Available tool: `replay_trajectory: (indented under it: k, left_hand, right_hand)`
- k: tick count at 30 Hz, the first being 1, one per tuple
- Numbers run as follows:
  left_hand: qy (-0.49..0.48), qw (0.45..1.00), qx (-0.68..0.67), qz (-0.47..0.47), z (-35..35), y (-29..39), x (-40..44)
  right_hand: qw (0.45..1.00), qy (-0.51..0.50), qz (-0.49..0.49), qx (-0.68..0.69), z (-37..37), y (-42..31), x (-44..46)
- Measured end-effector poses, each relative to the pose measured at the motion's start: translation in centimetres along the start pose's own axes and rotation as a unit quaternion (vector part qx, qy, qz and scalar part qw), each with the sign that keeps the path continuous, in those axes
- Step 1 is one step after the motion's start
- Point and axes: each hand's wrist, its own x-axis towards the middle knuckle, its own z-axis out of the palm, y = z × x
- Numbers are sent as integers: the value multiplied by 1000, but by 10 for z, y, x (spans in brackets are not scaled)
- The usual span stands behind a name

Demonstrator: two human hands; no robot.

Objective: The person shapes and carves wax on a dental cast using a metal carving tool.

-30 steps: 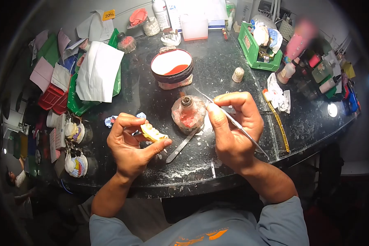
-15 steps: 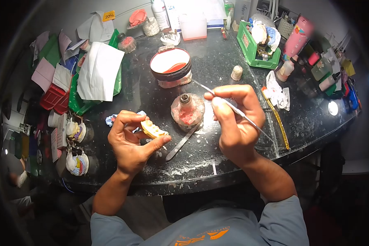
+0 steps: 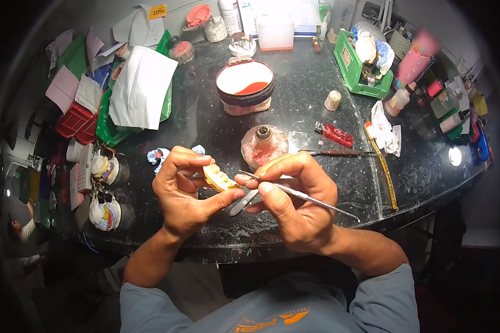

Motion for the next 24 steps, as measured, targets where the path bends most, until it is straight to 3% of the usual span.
replay_trajectory:
  k: [12,24]
  left_hand:
    - [-22,1000,-16,4,-2,-2,1]
    - [-17,1000,-20,-8,-3,-3,0]
  right_hand:
    - [997,1,65,51,-3,-5,4]
    - [998,-7,61,31,-3,-4,5]
